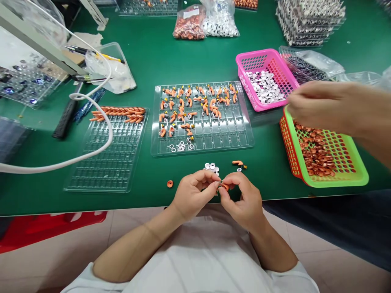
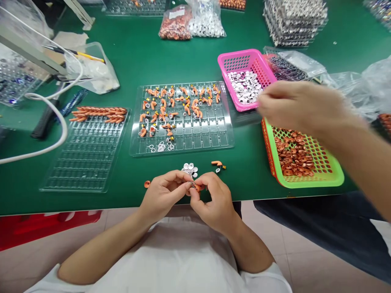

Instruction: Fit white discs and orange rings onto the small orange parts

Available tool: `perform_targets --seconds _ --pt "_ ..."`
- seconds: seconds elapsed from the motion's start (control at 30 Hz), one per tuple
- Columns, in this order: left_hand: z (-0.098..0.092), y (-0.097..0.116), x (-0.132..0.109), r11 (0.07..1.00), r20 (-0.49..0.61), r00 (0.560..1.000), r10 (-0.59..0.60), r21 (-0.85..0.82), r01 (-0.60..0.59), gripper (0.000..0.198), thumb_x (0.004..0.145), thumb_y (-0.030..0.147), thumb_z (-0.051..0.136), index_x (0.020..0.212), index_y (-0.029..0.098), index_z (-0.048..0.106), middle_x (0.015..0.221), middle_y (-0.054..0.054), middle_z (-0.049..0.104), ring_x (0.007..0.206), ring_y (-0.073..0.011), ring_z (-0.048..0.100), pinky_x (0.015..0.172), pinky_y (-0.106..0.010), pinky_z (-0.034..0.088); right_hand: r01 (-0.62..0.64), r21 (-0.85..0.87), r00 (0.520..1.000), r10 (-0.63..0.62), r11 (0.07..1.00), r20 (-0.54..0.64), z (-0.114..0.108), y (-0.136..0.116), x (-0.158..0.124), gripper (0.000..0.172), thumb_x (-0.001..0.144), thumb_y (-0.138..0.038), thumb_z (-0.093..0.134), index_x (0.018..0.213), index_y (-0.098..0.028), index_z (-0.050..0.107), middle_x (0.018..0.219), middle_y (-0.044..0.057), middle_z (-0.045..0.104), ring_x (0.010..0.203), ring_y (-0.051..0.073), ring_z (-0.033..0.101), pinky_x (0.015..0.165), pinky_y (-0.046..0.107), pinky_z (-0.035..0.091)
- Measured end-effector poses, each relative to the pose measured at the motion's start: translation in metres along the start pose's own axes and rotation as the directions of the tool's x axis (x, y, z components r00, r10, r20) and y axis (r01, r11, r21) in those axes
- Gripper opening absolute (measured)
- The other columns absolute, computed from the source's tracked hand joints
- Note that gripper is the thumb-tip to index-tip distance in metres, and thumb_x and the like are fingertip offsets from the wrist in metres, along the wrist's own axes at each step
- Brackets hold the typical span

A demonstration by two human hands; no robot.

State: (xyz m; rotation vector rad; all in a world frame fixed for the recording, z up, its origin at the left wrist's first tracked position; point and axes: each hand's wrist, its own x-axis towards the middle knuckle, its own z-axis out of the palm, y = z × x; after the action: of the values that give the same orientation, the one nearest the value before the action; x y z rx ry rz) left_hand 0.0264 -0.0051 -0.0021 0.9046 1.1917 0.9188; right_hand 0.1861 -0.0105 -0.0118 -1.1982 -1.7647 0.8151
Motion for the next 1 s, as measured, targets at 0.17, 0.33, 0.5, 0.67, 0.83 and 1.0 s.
perform_targets --seconds 0.17,0.33,0.5,0.67,0.83,1.0 --pt "-0.001 0.0 0.0 0.999 0.005 0.999 0.037 0.025 -0.037 0.006 0.081 0.02 0.068 0.083 0.014 0.069 0.079 -0.005 0.07 0.075 -0.0172 0.069 0.069 -0.026 0.057 -0.03 0.028 0.999 0.029 0.999 0.033 0.0 0.002 -0.001 0.013 0.087 -0.012 0.059 0.092 -0.024 0.054 0.081 0.0 0.062 0.071 0.014 0.059 0.065 0.027 0.05" --pt "-0.001 0.0 -0.002 0.993 -0.029 0.997 0.068 0.103 -0.064 0.005 0.081 0.019 0.066 0.081 0.014 0.069 0.076 -0.004 0.068 0.07 -0.0147 0.064 0.065 -0.024 0.055 -0.048 0.066 0.998 0.045 0.997 0.053 0.0 0.003 -0.002 0.012 0.087 -0.013 0.06 0.092 -0.023 0.055 0.082 -0.001 0.062 0.071 0.013 0.059 0.065 0.026 0.05" --pt "-0.003 -0.004 -0.002 0.981 -0.031 0.995 0.094 0.175 -0.088 0.006 0.081 0.017 0.064 0.079 0.014 0.068 0.073 -0.003 0.067 0.068 -0.0139 0.062 0.063 -0.023 0.052 -0.039 0.094 0.997 0.032 0.995 0.069 0.002 0.005 -0.003 0.013 0.087 -0.012 0.061 0.092 -0.022 0.056 0.082 -0.001 0.061 0.07 0.012 0.058 0.065 0.024 0.049" --pt "-0.004 -0.004 -0.002 0.98 -0.03 0.995 0.093 0.18 -0.086 0.005 0.081 0.016 0.064 0.08 0.014 0.069 0.073 -0.003 0.067 0.066 -0.0123 0.061 0.061 -0.021 0.051 -0.079 0.099 0.995 0.072 0.992 0.075 0.002 0.004 -0.001 0.012 0.085 -0.011 0.06 0.089 -0.021 0.057 0.08 -0.002 0.062 0.069 0.011 0.057 0.064 0.022 0.048" --pt "-0.004 0.005 -0.003 0.998 0.083 0.995 -0.056 0.031 0.053 0.014 0.085 0.025 0.069 0.092 0.013 0.073 0.083 -0.005 0.071 0.074 -0.0141 0.066 0.069 -0.024 0.059 -0.179 0.102 0.983 0.173 0.979 0.063 -0.004 0.002 0.003 0.011 0.085 -0.011 0.057 0.082 -0.021 0.058 0.073 -0.003 0.06 0.063 0.01 0.055 0.059 0.02 0.046" --pt "-0.007 0.008 -0.004 0.996 0.169 0.982 -0.079 -0.023 0.084 0.018 0.084 0.024 0.072 0.1 0.015 0.074 0.09 -0.006 0.072 0.084 -0.0165 0.068 0.074 -0.026 0.062 -0.251 0.133 0.966 0.241 0.959 0.089 -0.007 0.003 0.006 0.012 0.084 -0.01 0.056 0.078 -0.02 0.059 0.07 -0.004 0.06 0.06 0.009 0.054 0.057 0.02 0.044"
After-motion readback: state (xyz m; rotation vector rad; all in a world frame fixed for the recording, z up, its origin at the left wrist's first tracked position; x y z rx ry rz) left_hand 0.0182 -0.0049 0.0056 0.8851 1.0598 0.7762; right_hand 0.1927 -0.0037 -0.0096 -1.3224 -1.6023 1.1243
